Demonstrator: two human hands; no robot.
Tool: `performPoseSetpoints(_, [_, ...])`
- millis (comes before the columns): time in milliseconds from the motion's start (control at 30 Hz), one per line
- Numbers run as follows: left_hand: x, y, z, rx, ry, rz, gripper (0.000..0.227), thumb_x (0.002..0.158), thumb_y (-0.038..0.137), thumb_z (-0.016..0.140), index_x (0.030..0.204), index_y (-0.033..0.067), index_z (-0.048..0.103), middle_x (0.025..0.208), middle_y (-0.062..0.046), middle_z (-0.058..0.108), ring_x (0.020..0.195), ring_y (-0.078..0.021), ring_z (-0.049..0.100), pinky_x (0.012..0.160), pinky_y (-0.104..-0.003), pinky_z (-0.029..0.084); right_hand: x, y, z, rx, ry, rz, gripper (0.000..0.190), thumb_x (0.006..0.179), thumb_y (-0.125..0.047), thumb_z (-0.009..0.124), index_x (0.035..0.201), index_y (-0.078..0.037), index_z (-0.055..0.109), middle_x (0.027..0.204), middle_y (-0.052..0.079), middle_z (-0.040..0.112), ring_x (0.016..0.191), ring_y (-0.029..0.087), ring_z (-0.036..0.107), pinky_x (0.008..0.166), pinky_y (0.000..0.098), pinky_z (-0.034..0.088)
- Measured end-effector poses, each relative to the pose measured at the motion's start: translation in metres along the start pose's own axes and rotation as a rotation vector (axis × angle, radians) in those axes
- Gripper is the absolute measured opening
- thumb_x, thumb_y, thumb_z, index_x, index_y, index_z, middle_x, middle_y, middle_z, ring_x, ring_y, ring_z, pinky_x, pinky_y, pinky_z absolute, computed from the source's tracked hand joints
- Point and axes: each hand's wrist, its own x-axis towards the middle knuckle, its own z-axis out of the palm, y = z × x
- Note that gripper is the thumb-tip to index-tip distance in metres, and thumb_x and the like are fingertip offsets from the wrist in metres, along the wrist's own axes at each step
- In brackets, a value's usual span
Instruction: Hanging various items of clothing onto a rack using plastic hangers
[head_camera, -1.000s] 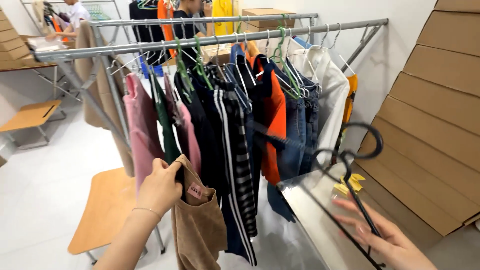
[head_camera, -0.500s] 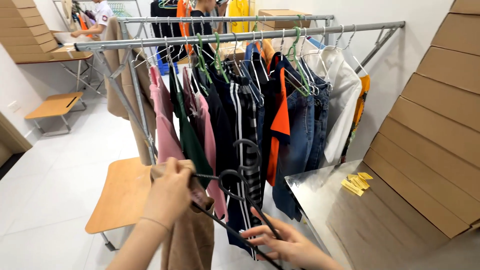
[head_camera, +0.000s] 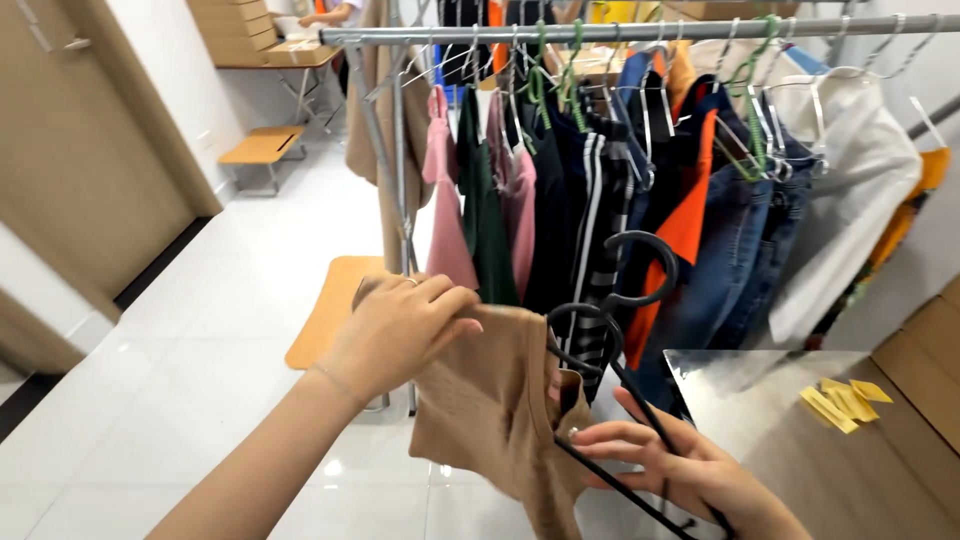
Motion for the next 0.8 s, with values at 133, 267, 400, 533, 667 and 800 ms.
performPoseSetpoints(133, [-0.013, 0.014, -0.003, -0.299, -0.076, -0.112, 0.031, 0.107, 0.043, 0.05, 0.097, 0.0175, 0.062, 0.088, -0.001, 0.071, 0.081, -0.0249, 0.071, 0.064, -0.046, 0.05, 0.003, 0.008, -0.009, 0.211, -0.071, 0.183, 0.058, 0.1, -0.072, 0.058, 0.149, -0.04, 0.056, 0.154, 0.026, 0.044, 0.14, 0.036, 0.051, 0.112, 0.0601, 0.047])
performPoseSetpoints(267, [-0.015, 0.021, -0.032, -0.296, 0.128, -0.028, 0.026, 0.107, 0.038, 0.054, 0.095, 0.0159, 0.063, 0.088, -0.001, 0.072, 0.075, -0.026, 0.069, 0.064, -0.042, 0.05, -0.014, 0.069, -0.05, -0.306, 0.458, 0.494, 0.086, 0.08, -0.059, 0.044, 0.14, -0.001, 0.066, 0.137, 0.013, 0.065, 0.097, 0.033, 0.066, 0.064, 0.0438, 0.056])
performPoseSetpoints(400, [-0.041, -0.004, -0.036, -0.065, 0.245, -0.119, 0.017, 0.104, 0.036, 0.06, 0.1, 0.0216, 0.068, 0.099, 0.002, 0.074, 0.085, -0.0235, 0.073, 0.07, -0.039, 0.053, -0.037, 0.089, -0.055, -1.337, 0.601, 0.367, 0.043, 0.085, -0.045, 0.079, 0.126, -0.032, 0.076, 0.093, -0.017, 0.079, 0.066, 0.006, 0.062, 0.067, 0.0216, 0.057])
performPoseSetpoints(533, [-0.085, -0.03, -0.028, 0.14, 0.314, -0.148, 0.026, 0.111, 0.033, 0.05, 0.093, 0.0186, 0.063, 0.078, 0.004, 0.059, 0.064, -0.0163, 0.059, 0.053, -0.034, 0.046, -0.031, 0.038, -0.019, -1.394, 0.388, -0.243, 0.016, 0.086, -0.017, 0.081, 0.1, -0.009, 0.08, 0.07, -0.002, 0.056, 0.056, 0.013, 0.053, 0.06, 0.0316, 0.05])
performPoseSetpoints(667, [-0.111, -0.048, -0.03, 0.245, 0.423, -0.157, 0.033, 0.113, 0.032, 0.043, 0.093, 0.0145, 0.064, 0.08, 0.001, 0.062, 0.071, -0.0195, 0.062, 0.056, -0.033, 0.045, -0.038, -0.002, 0.007, -1.332, 0.242, -0.11, 0.022, 0.086, -0.018, 0.083, 0.107, -0.016, 0.08, 0.101, -0.005, 0.078, 0.061, 0.012, 0.06, 0.054, 0.0266, 0.058])
performPoseSetpoints(800, [-0.133, -0.064, -0.025, 0.379, 0.538, -0.048, 0.043, 0.113, 0.032, 0.032, 0.088, 0.0069, 0.057, 0.071, -0.001, 0.051, 0.062, -0.0185, 0.05, 0.051, -0.029, 0.026, -0.044, -0.036, 0.033, -1.419, 0.14, -0.074, 0.028, 0.085, -0.015, 0.085, 0.111, -0.019, 0.079, 0.102, -0.007, 0.083, 0.068, 0.01, 0.072, 0.064, 0.0276, 0.061])
